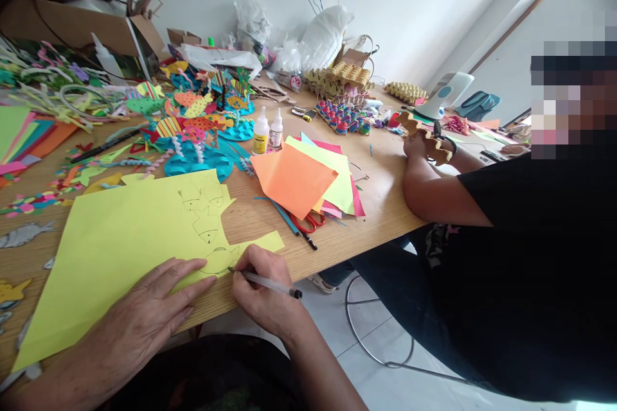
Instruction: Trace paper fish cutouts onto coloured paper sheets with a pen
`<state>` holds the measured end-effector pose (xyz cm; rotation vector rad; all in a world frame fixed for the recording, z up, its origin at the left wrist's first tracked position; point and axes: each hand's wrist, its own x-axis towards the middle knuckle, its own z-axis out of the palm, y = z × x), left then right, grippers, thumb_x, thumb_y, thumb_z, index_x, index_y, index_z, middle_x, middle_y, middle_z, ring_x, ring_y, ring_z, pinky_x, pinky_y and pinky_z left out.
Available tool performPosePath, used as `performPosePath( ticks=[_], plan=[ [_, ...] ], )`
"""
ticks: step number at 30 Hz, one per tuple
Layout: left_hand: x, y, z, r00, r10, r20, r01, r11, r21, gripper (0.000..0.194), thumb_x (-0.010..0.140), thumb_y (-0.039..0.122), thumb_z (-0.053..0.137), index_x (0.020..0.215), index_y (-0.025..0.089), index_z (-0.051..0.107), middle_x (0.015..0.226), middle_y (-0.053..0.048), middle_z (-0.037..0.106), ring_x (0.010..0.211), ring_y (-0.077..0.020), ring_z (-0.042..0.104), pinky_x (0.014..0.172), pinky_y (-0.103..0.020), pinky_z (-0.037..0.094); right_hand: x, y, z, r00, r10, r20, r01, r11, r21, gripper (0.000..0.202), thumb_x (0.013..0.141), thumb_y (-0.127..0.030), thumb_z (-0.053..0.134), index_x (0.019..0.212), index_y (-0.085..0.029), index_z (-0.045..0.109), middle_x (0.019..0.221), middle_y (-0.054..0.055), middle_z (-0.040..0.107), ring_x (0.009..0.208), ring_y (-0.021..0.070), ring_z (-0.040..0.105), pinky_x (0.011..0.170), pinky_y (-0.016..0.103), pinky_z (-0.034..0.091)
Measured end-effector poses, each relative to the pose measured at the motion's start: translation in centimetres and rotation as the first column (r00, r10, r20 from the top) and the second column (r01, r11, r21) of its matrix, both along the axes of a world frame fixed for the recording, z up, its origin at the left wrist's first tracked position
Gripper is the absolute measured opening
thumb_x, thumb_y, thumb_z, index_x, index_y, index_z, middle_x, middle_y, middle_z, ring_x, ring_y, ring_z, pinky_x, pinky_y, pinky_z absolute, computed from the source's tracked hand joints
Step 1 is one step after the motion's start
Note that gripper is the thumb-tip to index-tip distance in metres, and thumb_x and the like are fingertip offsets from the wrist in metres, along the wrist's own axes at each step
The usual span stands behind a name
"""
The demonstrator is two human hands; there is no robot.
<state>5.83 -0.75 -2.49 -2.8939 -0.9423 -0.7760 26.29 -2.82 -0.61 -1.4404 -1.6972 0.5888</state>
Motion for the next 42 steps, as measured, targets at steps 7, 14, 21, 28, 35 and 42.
performPosePath(
  ticks=[7, 14, 21, 28, 35, 42],
  plan=[
    [0.0, -0.1, 0.0, 1.000, 0.001, 0.003, -0.001, 1.000, -0.027, 0.035, 0.092, 0.013, 0.037, 0.115, 0.024, 0.061, 0.120, -0.007, 0.058, 0.108, -0.0231, 0.054, 0.090, -0.040, 0.051, 0.2, -0.2, 0.2, 0.999, 0.009, -0.037, -0.009, 1.000, -0.011, 0.009, 0.067, -0.012, 0.047, 0.063, -0.020, 0.045, 0.053, -0.006, 0.042, 0.049, 0.0091, 0.038, 0.048, 0.021, 0.029],
    [0.3, -0.4, 0.5, 0.995, 0.049, 0.086, -0.037, 0.990, -0.135, 0.032, 0.093, 0.017, 0.038, 0.112, 0.024, 0.062, 0.105, -0.007, 0.055, 0.099, -0.0218, 0.055, 0.084, -0.035, 0.053, -1.2, -0.1, 0.7, 0.997, -0.019, -0.070, 0.017, 1.000, -0.026, 0.008, 0.071, -0.013, 0.048, 0.066, -0.020, 0.048, 0.052, -0.006, 0.043, 0.048, 0.0093, 0.040, 0.049, 0.021, 0.032],
    [0.3, -0.5, 0.2, 0.993, 0.050, 0.107, -0.026, 0.976, -0.218, 0.036, 0.090, 0.013, 0.039, 0.117, 0.027, 0.058, 0.105, -0.006, 0.052, 0.102, -0.0224, 0.050, 0.088, -0.037, 0.049, -2.3, 0.8, 0.4, 1.000, -0.011, -0.026, 0.010, 1.000, -0.019, 0.009, 0.072, -0.012, 0.050, 0.067, -0.020, 0.050, 0.054, -0.006, 0.048, 0.050, 0.0096, 0.044, 0.052, 0.021, 0.036],
    [0.3, -0.6, -0.3, 0.992, 0.061, 0.108, -0.036, 0.976, -0.214, 0.035, 0.086, 0.009, 0.039, 0.110, 0.023, 0.060, 0.104, -0.007, 0.054, 0.100, -0.0226, 0.051, 0.088, -0.037, 0.050, -2.4, 1.2, -0.2, 1.000, -0.009, 0.006, 0.009, 1.000, -0.011, 0.009, 0.072, -0.012, 0.052, 0.070, -0.020, 0.053, 0.057, -0.005, 0.052, 0.052, 0.0103, 0.048, 0.053, 0.021, 0.038],
    [0.4, -0.6, -0.3, 0.992, 0.068, 0.105, -0.043, 0.975, -0.219, 0.032, 0.086, 0.010, 0.040, 0.108, 0.023, 0.060, 0.103, -0.007, 0.055, 0.100, -0.0229, 0.052, 0.087, -0.038, 0.050, -2.5, 1.2, -0.4, 0.999, -0.013, 0.030, 0.013, 1.000, -0.013, 0.008, 0.073, -0.013, 0.051, 0.070, -0.020, 0.054, 0.059, -0.004, 0.055, 0.053, 0.0105, 0.049, 0.053, 0.022, 0.038],
    [0.4, -0.7, -0.4, 0.992, 0.067, 0.105, -0.043, 0.975, -0.218, 0.035, 0.082, 0.007, 0.042, 0.107, 0.022, 0.059, 0.104, -0.007, 0.054, 0.101, -0.0233, 0.051, 0.088, -0.040, 0.049, -2.5, 1.3, -0.4, 0.999, -0.022, 0.037, 0.023, 0.999, -0.031, 0.009, 0.073, -0.013, 0.051, 0.070, -0.020, 0.053, 0.058, -0.004, 0.054, 0.053, 0.0108, 0.049, 0.052, 0.021, 0.038]
  ],
)
